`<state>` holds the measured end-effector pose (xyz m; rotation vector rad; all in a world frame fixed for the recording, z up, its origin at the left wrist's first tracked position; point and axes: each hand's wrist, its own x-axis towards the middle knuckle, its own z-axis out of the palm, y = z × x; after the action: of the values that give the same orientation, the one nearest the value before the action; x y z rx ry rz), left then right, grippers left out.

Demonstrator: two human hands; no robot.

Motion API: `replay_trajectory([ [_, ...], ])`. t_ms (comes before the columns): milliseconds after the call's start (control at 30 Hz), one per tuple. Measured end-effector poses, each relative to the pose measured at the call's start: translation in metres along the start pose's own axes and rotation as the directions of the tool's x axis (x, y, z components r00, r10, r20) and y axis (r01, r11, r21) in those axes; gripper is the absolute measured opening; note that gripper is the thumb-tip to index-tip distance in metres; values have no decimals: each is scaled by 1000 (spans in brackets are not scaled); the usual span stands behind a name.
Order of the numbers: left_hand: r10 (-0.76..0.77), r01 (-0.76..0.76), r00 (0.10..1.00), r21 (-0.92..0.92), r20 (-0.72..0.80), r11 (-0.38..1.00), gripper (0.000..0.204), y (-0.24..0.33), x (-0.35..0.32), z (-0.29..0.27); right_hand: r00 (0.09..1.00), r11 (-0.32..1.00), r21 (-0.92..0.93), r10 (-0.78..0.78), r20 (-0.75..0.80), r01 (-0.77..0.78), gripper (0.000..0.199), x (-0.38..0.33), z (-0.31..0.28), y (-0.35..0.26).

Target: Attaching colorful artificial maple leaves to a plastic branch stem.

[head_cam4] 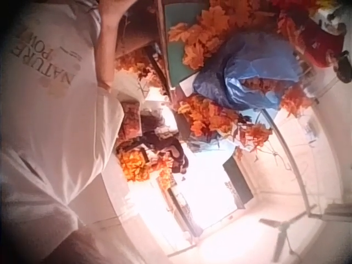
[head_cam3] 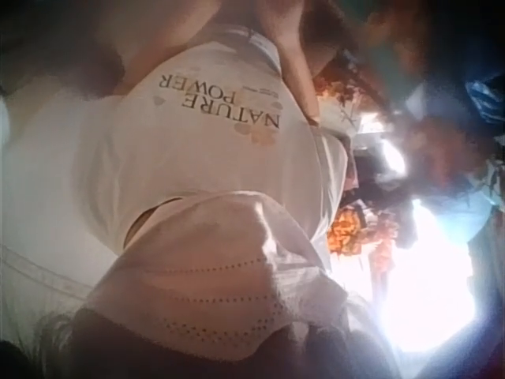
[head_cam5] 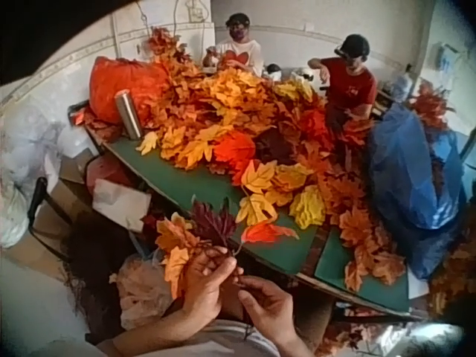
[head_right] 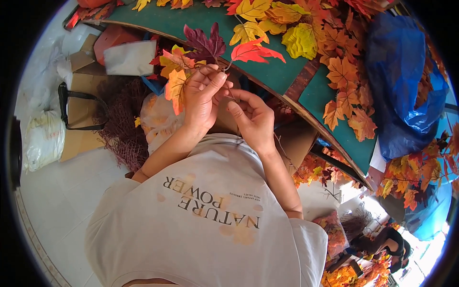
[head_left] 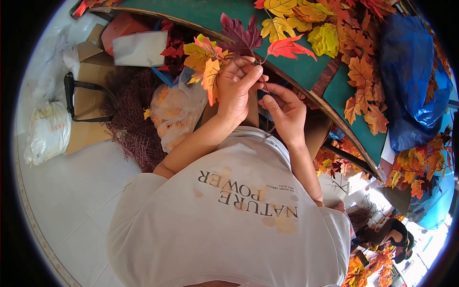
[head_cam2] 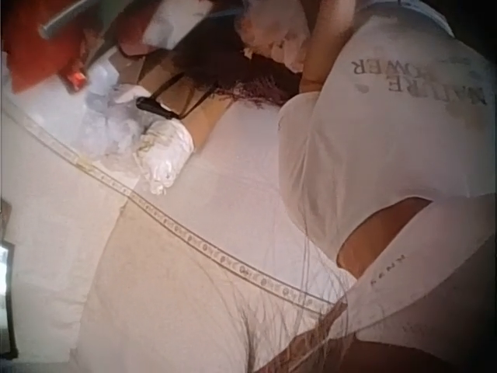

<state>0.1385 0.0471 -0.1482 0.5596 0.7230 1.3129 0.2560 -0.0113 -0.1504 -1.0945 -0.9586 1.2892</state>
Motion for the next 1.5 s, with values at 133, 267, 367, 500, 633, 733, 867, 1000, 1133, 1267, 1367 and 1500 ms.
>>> replay_trajectory([
  [133, 25, -24, 1000, -67, 12, 997, 23, -1, 0, 0, 998, 1000, -19, -1, -64, 0, 16, 2, -2, 3],
  [267, -149, 214, 941, -193, 304, 958, 21, -11, -14, -14, 985, 937, 306, 152, 77, -169, 12, 0, -7, -1],
  [367, -76, 164, 872, -143, 483, 976, 16, -12, -16, -27, 917, 756, 520, 317, 242, -398, 10, 0, -7, -7],
  [500, 141, -312, 635, 85, 760, 946, 12, 2, -9, -32, 801, 504, 629, 279, 530, -592, 16, -1, -17, 4],
  [633, 264, -735, 566, 333, 781, 590, 7, 23, -13, -20, 889, 830, 383, 260, 376, -405, 21, -1, -16, -8],
  [733, 510, -755, 645, 376, 569, 536, 4, 0, -24, -26, 988, 876, -456, -128, 90, 155, 21, 0, -15, -18],
  [867, 226, -227, 974, -36, -23, 973, 8, -3, -23, -13, 971, 939, -317, -189, -148, 134, 12, 3, -28, -40],
  [1000, -112, 107, 994, -378, 9, 920, 15, -17, -6, -69, 796, 721, -630, -546, -262, 287, 8, 6, -64, -59],
  [1133, -318, 298, 947, -500, 47, 813, 27, -26, -11, -79, 462, 44, -989, -880, -106, -143, 7, 1, -145, -92],
  [1267, -318, 441, 894, -487, 317, 754, 39, -24, -20, -57, 576, -203, -822, -799, -176, -532, 19, -2, -203, -88],
  [1367, -339, 524, 834, -428, 436, 737, 43, -26, -24, -45, 608, -157, -849, -763, -220, -504, 19, 3, -232, -81],
  [1500, -352, 521, 838, -420, 416, 743, 42, -24, -28, -39, 612, 51, -919, -731, -301, -390, 14, -2, -233, -91],
])
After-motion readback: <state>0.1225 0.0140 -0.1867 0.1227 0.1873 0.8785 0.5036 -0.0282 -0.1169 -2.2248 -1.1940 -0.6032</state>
